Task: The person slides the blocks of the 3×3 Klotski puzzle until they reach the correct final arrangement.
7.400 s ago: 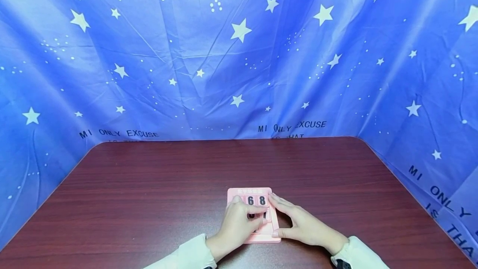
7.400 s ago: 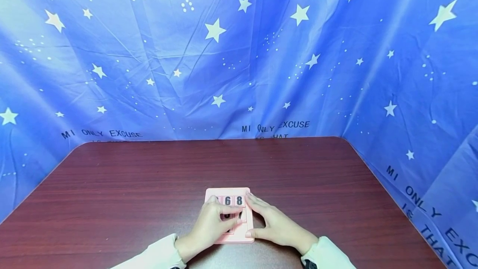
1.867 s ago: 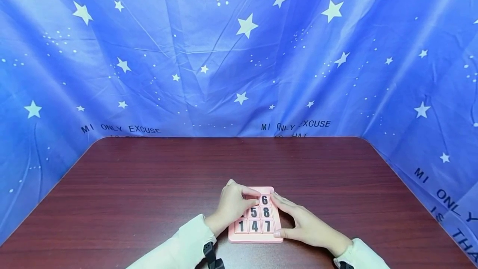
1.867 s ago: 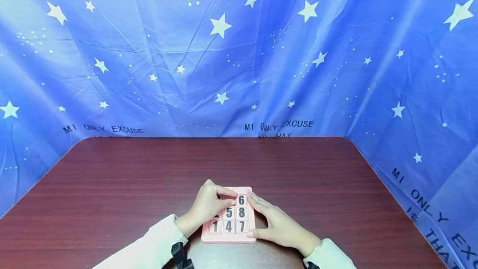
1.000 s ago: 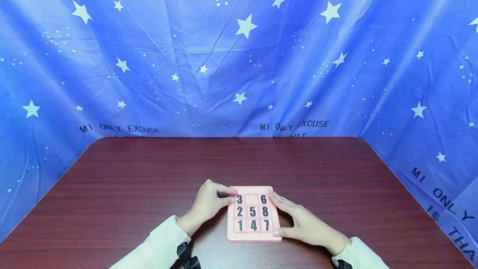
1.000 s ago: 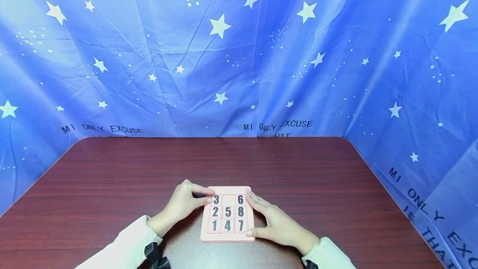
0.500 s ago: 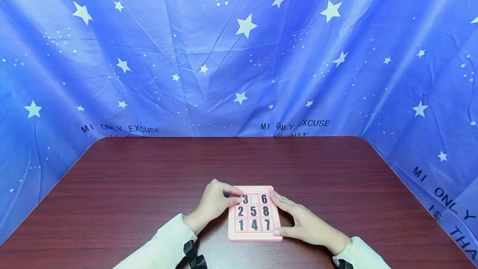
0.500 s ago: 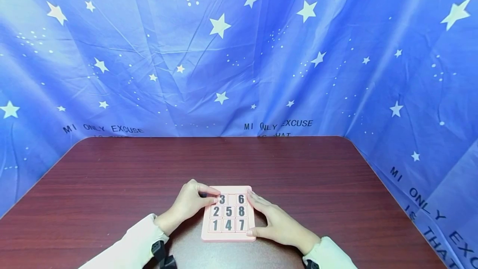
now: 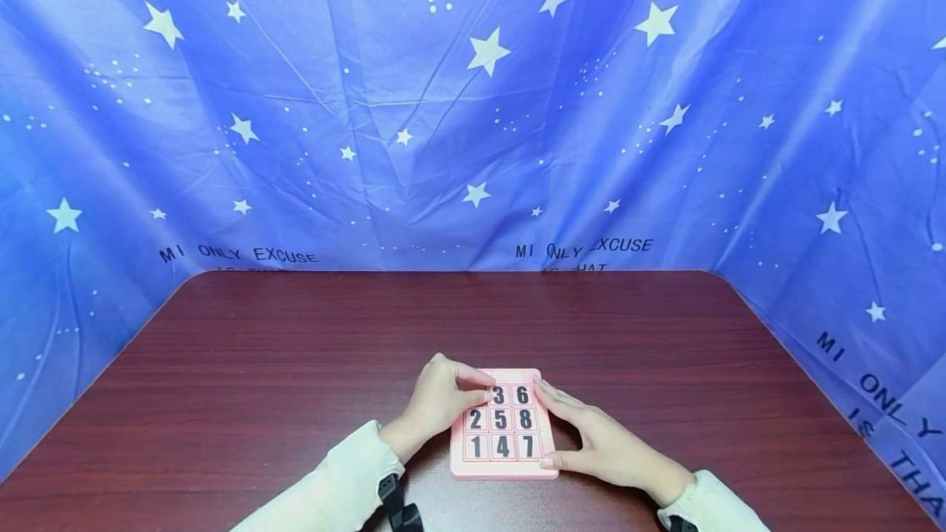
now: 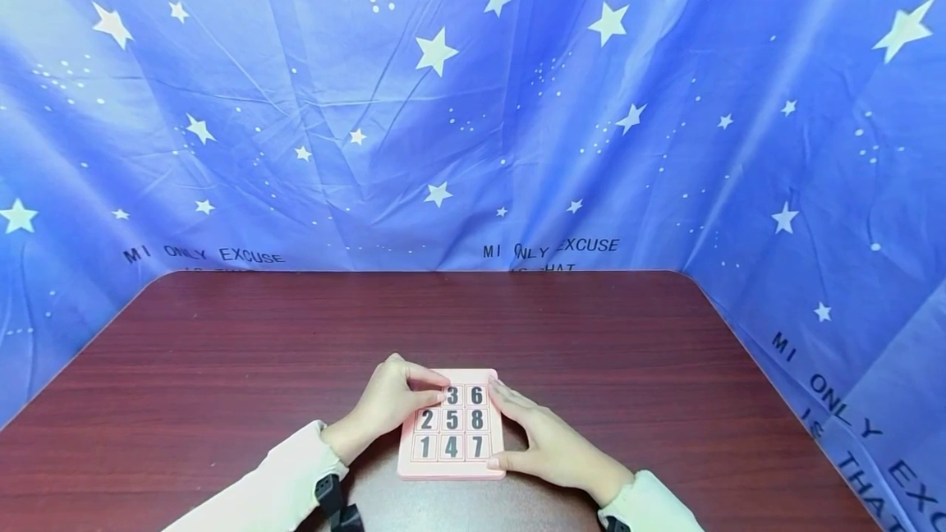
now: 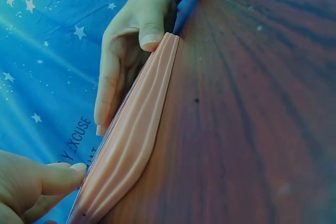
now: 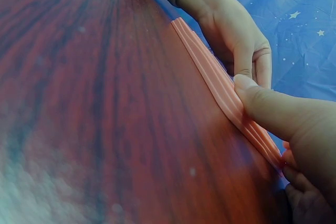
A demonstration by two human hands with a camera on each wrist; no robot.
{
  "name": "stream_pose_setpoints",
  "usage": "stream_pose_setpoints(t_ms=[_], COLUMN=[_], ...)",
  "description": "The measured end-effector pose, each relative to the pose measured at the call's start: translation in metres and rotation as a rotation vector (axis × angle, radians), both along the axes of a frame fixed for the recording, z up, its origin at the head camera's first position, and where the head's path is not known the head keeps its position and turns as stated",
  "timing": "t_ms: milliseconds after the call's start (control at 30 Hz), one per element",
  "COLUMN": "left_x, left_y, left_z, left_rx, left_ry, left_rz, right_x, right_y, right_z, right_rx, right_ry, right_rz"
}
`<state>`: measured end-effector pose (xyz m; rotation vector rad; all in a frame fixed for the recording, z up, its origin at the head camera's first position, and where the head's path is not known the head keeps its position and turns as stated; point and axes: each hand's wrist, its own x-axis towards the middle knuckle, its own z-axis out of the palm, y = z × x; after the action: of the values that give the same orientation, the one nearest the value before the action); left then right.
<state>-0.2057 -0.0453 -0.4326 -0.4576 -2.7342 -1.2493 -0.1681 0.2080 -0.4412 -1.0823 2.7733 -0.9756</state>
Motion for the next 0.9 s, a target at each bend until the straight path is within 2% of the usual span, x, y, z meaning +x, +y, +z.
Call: stream_pose_setpoints(t_ms=[167,367,467,633,767,900], left_x=[0.005,0.012,0.015,0.019,0.018,0.012], left_y=[-0.009,-0.02,-0.022,-0.023,-0.022,-0.021], left_z=[0.001,-0.001,-0.002,-0.003,-0.003,-0.004], left_rx=[0.037,0.041,0.054,0.059,0.032,0.01], left_ry=[0.009,-0.042,-0.061,-0.052,-0.036,-0.012], left_rz=[-0.018,-0.045,-0.071,-0.091,-0.07,-0.052], right_x=[0.001,0.001,0.001,0.001,0.001,0.0], right_y=[-0.001,0.0,0.0,0.0,0.0,0.0], right_z=[0.001,0.001,0.001,-0.001,-0.001,0.0], right_rx=[0.0,-0.015,-0.02,-0.025,-0.022,-0.026], right_ry=[-0.002,0.004,0.006,0.0,0.005,0.007], right_rz=[-0.002,0.0,0.005,0.01,0.007,0.006])
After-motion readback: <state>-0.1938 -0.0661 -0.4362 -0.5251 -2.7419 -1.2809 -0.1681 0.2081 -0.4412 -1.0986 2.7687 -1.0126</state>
